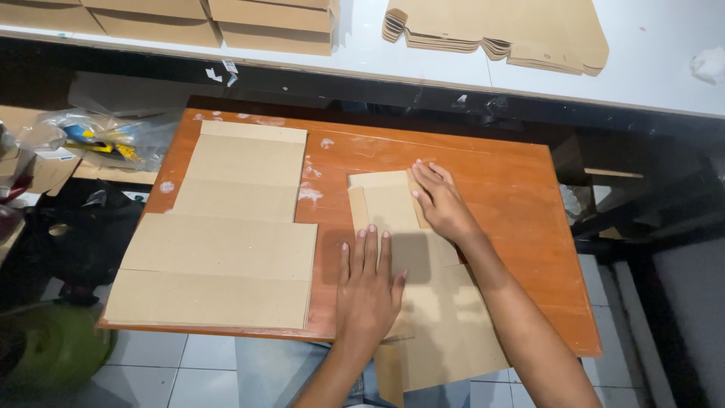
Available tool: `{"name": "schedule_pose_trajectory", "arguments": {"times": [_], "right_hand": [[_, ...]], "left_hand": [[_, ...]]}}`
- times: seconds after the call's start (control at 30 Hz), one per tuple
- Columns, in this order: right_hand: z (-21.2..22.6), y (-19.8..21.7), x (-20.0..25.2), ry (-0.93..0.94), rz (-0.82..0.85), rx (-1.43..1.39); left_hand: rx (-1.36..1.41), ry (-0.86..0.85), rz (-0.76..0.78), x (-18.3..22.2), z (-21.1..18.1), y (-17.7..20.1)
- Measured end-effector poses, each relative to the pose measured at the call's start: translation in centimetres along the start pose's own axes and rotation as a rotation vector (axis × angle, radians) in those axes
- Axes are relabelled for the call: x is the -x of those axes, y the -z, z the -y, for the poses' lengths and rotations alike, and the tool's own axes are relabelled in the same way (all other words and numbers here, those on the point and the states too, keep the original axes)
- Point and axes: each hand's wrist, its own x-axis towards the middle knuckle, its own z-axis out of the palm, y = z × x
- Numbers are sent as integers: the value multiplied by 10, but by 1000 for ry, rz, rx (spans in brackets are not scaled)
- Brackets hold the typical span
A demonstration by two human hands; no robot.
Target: The person folds flat cardboard sheets into small rectangular boxes on a wooden table. They crease the pre-scored lines, tuck the side flaps, and close the top to form a finished box, repeating the process for a second sheet.
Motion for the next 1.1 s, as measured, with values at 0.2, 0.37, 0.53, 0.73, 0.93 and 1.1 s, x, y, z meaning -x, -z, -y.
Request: {"name": "schedule_pose_trajectory", "arguments": {"times": [0.2, 0.37, 0.53, 0.73, 0.93, 1.1], "right_hand": [[16, -2, 10, -24, 213, 418], [60, 15, 53, -22, 219, 478], [76, 28, 93, -216, 331, 475], [111, 32, 121, -355, 315, 174], [129, 48, 102, -471, 40, 31], [91, 55, 89, -511, 113, 152]], "left_hand": [[100, 34, -58, 2, -1, -4], [179, 57, -18, 2, 0, -2], [170, 53, -9, 2, -1, -1], [64, 30, -25, 1, -1, 4], [297, 129, 448, -13, -1, 31], [308, 145, 507, -17, 0, 37]]}}
